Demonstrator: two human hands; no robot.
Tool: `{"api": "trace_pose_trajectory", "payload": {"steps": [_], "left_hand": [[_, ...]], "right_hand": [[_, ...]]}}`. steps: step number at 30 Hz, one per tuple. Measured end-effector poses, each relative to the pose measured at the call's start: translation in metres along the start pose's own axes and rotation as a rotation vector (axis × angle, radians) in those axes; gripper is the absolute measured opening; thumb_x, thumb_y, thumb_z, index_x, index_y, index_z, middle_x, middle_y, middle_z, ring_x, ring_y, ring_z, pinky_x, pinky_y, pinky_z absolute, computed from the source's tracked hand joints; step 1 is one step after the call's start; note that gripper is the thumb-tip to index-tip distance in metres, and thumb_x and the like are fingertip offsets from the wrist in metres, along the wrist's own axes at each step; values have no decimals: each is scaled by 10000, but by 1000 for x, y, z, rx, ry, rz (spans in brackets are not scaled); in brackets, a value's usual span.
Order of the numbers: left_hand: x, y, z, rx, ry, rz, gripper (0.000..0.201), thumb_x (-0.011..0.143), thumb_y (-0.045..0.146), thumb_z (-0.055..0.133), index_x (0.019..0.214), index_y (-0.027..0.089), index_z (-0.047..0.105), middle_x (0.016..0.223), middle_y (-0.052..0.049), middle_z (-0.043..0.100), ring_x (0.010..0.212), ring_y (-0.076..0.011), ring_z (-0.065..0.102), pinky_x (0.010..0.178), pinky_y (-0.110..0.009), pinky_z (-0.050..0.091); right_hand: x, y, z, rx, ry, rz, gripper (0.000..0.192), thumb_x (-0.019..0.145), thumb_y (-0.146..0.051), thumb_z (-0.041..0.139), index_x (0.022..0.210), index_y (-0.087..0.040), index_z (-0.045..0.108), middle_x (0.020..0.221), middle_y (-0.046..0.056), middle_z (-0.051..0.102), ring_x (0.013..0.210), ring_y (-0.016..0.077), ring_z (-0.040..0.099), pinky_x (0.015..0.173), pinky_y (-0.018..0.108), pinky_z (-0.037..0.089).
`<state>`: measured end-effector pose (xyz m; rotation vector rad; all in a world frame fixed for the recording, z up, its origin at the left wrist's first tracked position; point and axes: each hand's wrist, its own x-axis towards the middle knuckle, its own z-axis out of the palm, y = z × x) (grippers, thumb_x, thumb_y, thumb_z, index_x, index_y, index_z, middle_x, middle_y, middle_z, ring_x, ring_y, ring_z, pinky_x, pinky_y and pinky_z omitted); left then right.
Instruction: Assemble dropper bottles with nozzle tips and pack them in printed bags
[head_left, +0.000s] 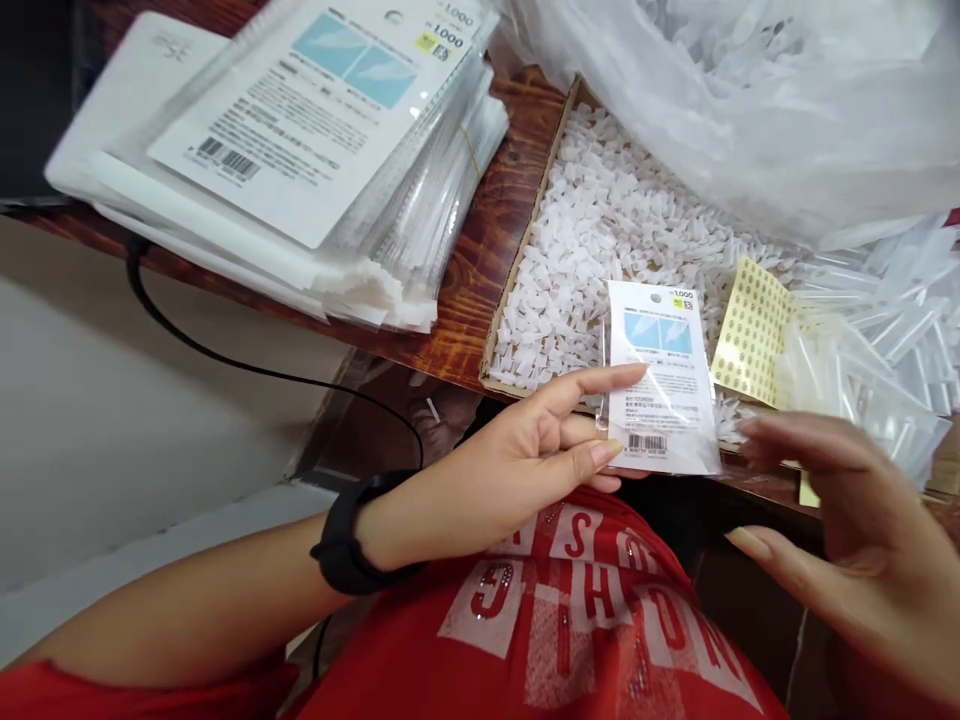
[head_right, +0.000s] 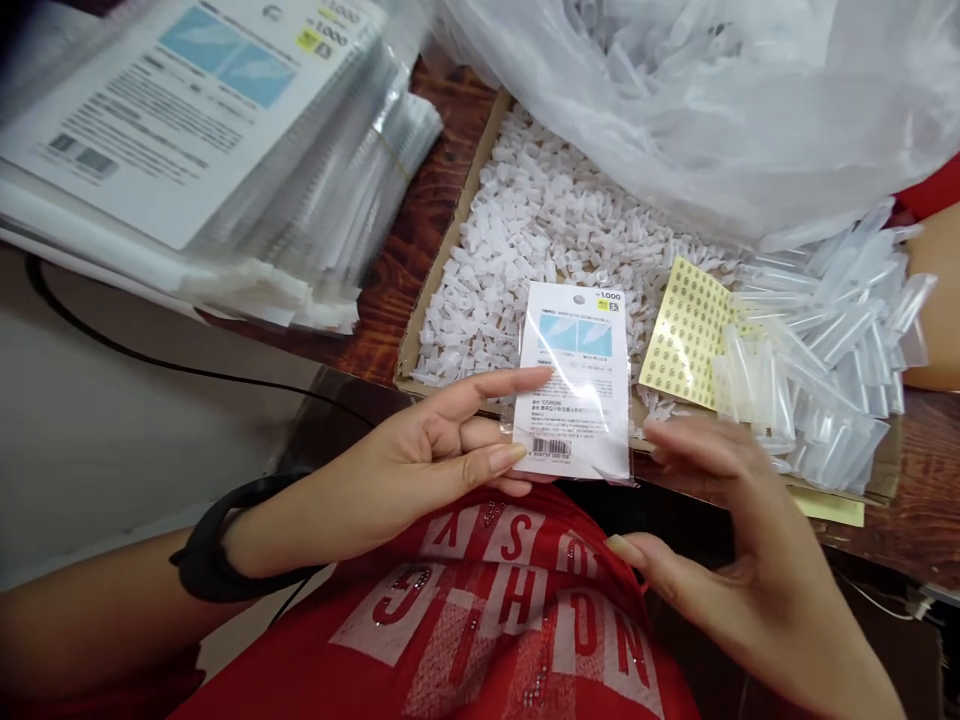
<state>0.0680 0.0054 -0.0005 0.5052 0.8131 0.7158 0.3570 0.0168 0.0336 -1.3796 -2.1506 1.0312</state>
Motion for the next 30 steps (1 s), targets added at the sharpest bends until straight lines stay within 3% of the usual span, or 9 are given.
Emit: {"api": "trace_pose_trajectory", "payload": {"steps": [3, 6, 11, 15, 18, 23, 26, 28, 30], "left_hand": [[-2, -5, 0, -12, -7, 9, 601, 1038, 302, 720, 1605, 306, 521, 760, 50, 648, 864, -133, 697, 888, -241, 544], [-3, -8, 3, 23, -46, 6, 555, 1056, 326, 702, 1587, 346, 542, 734, 69, 614, 805, -96, 653, 853, -195, 524], [-8, -9, 5, 97, -28, -12, 540, 1049, 381, 715, 1566, 363, 560, 766, 64, 634, 788, -82, 633, 822, -177, 508], [-14, -14, 4, 95, 7, -10, 592, 1022, 375, 750, 1577, 325, 550, 793, 35, 696, 928, -152, 721, 904, -247, 549], [-14, -24, 5, 70, 14, -21, 578, 1018, 364, 755, 1563, 333, 562, 823, 29, 742, 959, -157, 753, 949, -262, 563], [-11, -47, -2, 120, 9, 21, 461, 1090, 435, 598, 1544, 370, 553, 1104, -23, 826, 1010, -207, 798, 922, -315, 626], [-21, -37, -18, 397, 25, 148, 463, 1118, 366, 521, 1575, 441, 517, 1064, 43, 833, 995, -198, 792, 976, -320, 607], [-30, -13, -22, 807, 145, 427, 489, 1077, 260, 598, 1520, 466, 583, 1017, 105, 814, 999, -158, 762, 1049, -258, 536], [-34, 20, -14, 1227, 177, 700, 519, 1001, 230, 710, 1479, 417, 637, 1224, 94, 791, 1149, -185, 716, 1145, -272, 456]], "right_hand": [[-13, 17, 14, 78, 67, -38, 377, 921, -247, 801, 1283, -319, 726, 1182, 57, 731, 1145, 239, 701, 976, 361, 618], [-16, 19, 32, 167, 200, -79, 254, 934, -142, 756, 1125, -308, 774, 1038, 30, 779, 1016, 208, 747, 891, 338, 635], [-15, 5, 43, 396, 277, 131, 95, 967, -209, 749, 903, -273, 780, 937, 11, 801, 837, 167, 767, 745, 272, 640], [-15, 4, 42, 572, 243, 202, 185, 961, -305, 770, 802, -230, 714, 826, 11, 750, 757, 142, 723, 696, 239, 619], [-16, 7, 46, 613, 217, 187, 209, 964, -294, 759, 787, -220, 677, 795, 11, 708, 733, 132, 684, 680, 231, 601], [-18, 5, 50, 528, 252, 103, 242, 958, -242, 747, 750, -210, 627, 751, -5, 662, 673, 108, 634, 617, 195, 552], [-22, 7, 38, 420, 166, -1, 167, 960, -175, 718, 816, -223, 650, 771, -5, 694, 689, 124, 671, 633, 223, 568], [-23, 8, 24, 330, 16, -115, 136, 953, -118, 703, 899, -237, 664, 805, -12, 716, 737, 127, 700, 685, 239, 583], [-23, 6, 11, 230, -155, -230, 167, 948, -91, 695, 976, -252, 666, 846, -16, 731, 792, 128, 720, 735, 248, 590]]}}
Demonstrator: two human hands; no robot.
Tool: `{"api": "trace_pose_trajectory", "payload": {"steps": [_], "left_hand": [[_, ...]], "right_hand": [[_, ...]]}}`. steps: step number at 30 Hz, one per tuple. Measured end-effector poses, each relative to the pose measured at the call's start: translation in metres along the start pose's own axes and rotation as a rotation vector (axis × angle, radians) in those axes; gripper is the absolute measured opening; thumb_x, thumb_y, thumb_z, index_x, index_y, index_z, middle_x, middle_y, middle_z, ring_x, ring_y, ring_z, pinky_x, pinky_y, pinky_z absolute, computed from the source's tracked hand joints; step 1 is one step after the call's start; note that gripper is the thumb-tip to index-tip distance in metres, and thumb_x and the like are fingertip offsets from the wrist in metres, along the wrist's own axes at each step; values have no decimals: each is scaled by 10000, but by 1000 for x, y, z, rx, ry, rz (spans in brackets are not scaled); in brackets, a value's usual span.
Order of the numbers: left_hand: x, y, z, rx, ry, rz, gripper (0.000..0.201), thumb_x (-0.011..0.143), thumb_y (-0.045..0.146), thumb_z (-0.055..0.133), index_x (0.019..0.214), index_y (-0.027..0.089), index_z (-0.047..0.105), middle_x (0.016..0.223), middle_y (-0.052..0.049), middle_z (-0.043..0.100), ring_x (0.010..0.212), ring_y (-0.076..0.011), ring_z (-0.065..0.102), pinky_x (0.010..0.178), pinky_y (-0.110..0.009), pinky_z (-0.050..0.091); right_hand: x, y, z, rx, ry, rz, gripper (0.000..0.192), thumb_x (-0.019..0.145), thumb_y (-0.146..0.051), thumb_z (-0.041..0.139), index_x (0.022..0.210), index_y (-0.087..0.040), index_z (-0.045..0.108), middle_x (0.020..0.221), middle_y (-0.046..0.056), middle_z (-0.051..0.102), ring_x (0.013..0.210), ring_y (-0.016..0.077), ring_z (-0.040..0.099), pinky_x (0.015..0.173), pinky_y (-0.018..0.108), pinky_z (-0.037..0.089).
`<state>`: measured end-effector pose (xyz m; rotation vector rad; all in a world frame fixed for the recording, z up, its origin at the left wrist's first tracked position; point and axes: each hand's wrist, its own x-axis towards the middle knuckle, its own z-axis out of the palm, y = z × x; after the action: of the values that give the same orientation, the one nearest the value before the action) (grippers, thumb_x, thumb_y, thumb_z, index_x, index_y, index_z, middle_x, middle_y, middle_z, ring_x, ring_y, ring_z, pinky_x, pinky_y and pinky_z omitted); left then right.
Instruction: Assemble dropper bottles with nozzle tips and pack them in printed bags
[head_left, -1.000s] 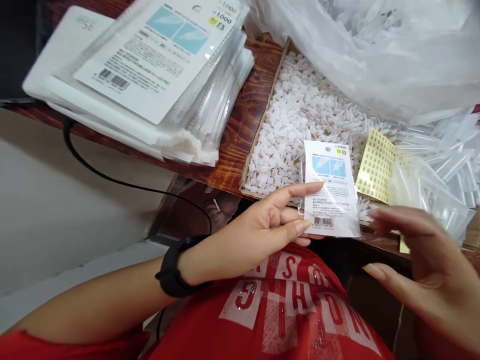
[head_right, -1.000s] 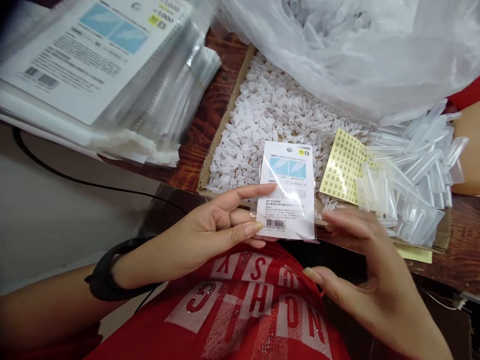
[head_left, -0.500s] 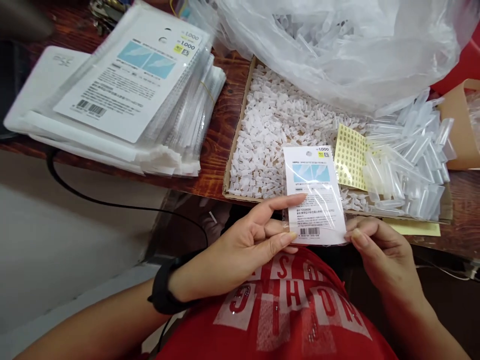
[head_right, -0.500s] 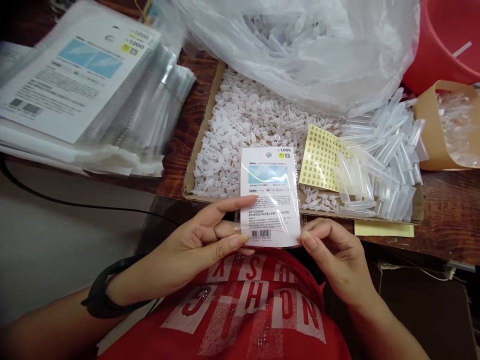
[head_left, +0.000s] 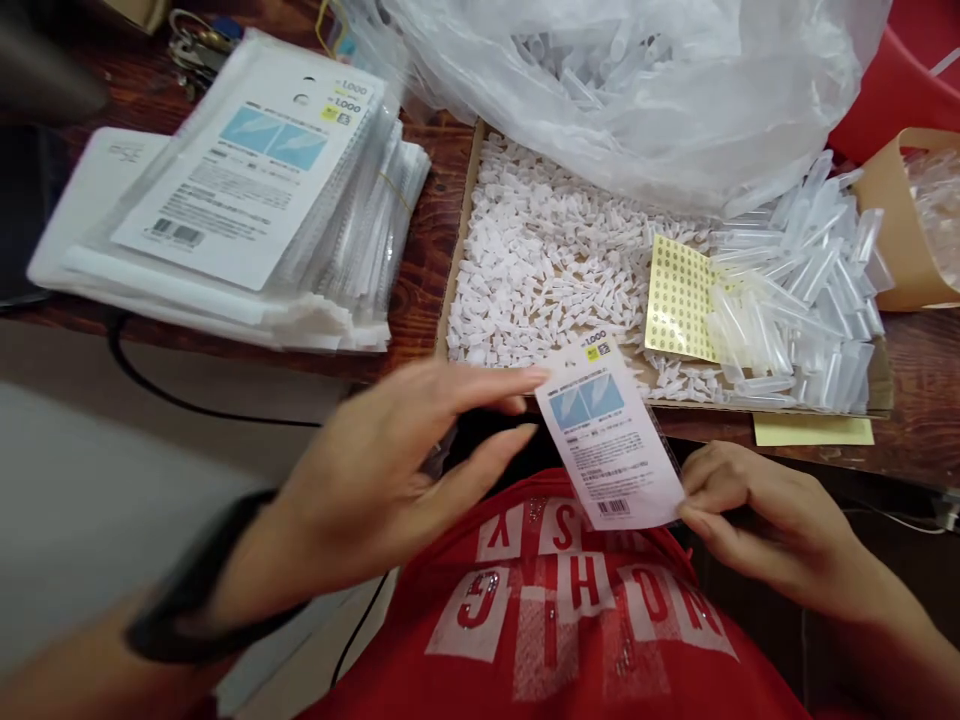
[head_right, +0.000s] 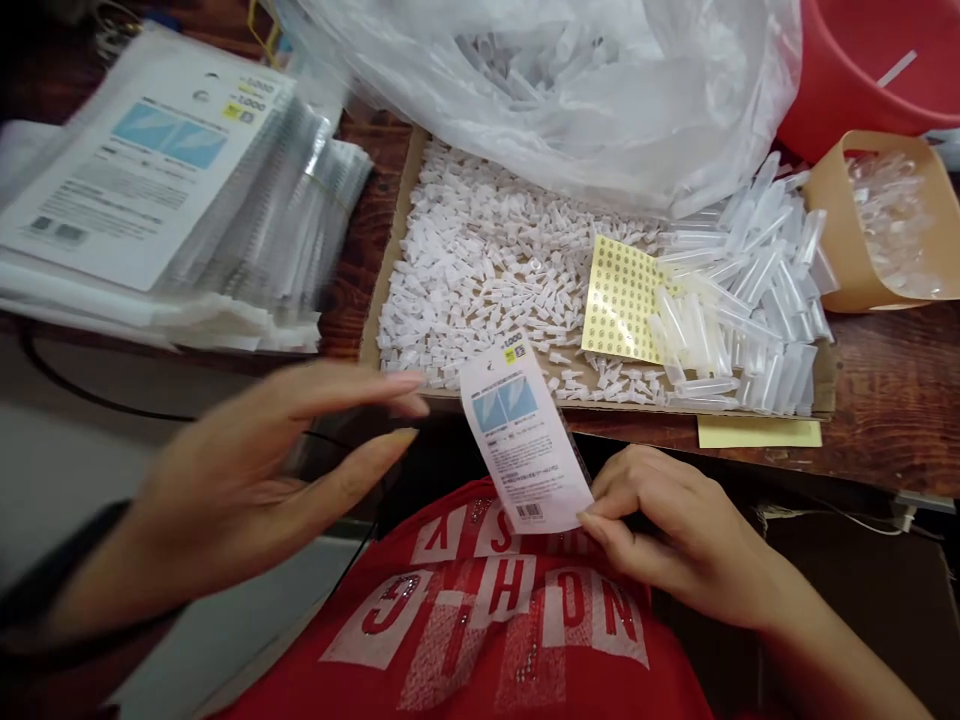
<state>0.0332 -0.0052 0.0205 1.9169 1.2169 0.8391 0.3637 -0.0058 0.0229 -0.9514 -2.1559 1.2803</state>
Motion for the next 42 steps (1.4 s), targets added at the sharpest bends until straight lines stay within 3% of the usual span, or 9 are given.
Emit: {"api": "trace_pose_trajectory", "payload": {"steps": [3, 5, 7, 9, 11, 14, 19, 30, 42], "left_hand": [[44, 34, -18, 311, -291, 333, 436, 1068, 292, 631, 1502, 266, 648, 1497, -29, 704, 1407, -247, 584, 1350, -415, 133], [77, 53, -16, 362, -556, 389, 381, 1107, 352, 579, 1427, 192, 713, 1385, -79, 763, 1296, -259, 650, 1322, -417, 142], [105, 65, -8, 389, -778, 332, 336, 1063, 401, 658, 1285, 193, 800, 1109, -67, 831, 954, -236, 696, 1015, -337, 429], [125, 70, 1, 373, -928, 210, 278, 1039, 400, 693, 1039, 182, 865, 820, -30, 796, 653, -173, 566, 665, -297, 362], [135, 70, 8, 286, -1013, 69, 349, 1040, 379, 687, 795, 177, 833, 624, 7, 692, 515, -129, 415, 564, -309, 230], [139, 62, 16, 114, -1033, -91, 398, 979, 347, 722, 611, 197, 718, 505, 34, 570, 448, -111, 341, 538, -317, 175], [133, 56, 21, -43, -992, -205, 322, 881, 272, 747, 570, 207, 692, 473, 31, 544, 421, -115, 380, 503, -312, 180], [125, 62, 20, 61, -1011, -195, 373, 958, 424, 677, 650, 217, 708, 517, 18, 587, 398, -105, 361, 433, -317, 158], [128, 76, 20, 224, -1103, -222, 354, 966, 385, 604, 655, 229, 668, 528, 37, 612, 414, -100, 430, 385, -233, 263]], "right_hand": [[7, -12, -13, -126, -168, -91, 166, 966, -106, 682, 1033, -258, 665, 907, -1, 753, 839, 131, 737, 758, 241, 596], [13, -22, -18, -180, -198, -120, 124, 982, -139, 679, 1030, -254, 670, 916, 5, 763, 824, 129, 743, 736, 226, 600], [14, -28, -24, -203, -204, -110, 91, 985, -168, 685, 1002, -258, 681, 902, 5, 769, 798, 133, 750, 707, 218, 606], [11, -30, -30, -200, -201, -72, 89, 975, -178, 697, 981, -267, 698, 902, 13, 775, 801, 151, 759, 702, 231, 617], [4, -26, -35, -191, -175, -24, 102, 961, -175, 711, 987, -273, 717, 911, 19, 778, 814, 161, 762, 700, 235, 613], [-8, -16, -37, -146, -70, 68, 77, 949, -197, 744, 976, -269, 734, 900, 7, 766, 783, 143, 744, 677, 221, 581], [-14, -6, -25, 14, 92, 240, 88, 949, -277, 780, 905, -236, 715, 860, 3, 755, 742, 135, 714, 678, 229, 564], [-10, -9, -15, 105, 150, 334, 199, 965, -367, 773, 850, -217, 709, 820, -8, 742, 728, 122, 693, 667, 227, 537], [-15, -7, -10, 196, 175, 406, 173, 909, -342, 833, 847, -239, 708, 833, -34, 742, 750, 111, 685, 699, 208, 527]]}}
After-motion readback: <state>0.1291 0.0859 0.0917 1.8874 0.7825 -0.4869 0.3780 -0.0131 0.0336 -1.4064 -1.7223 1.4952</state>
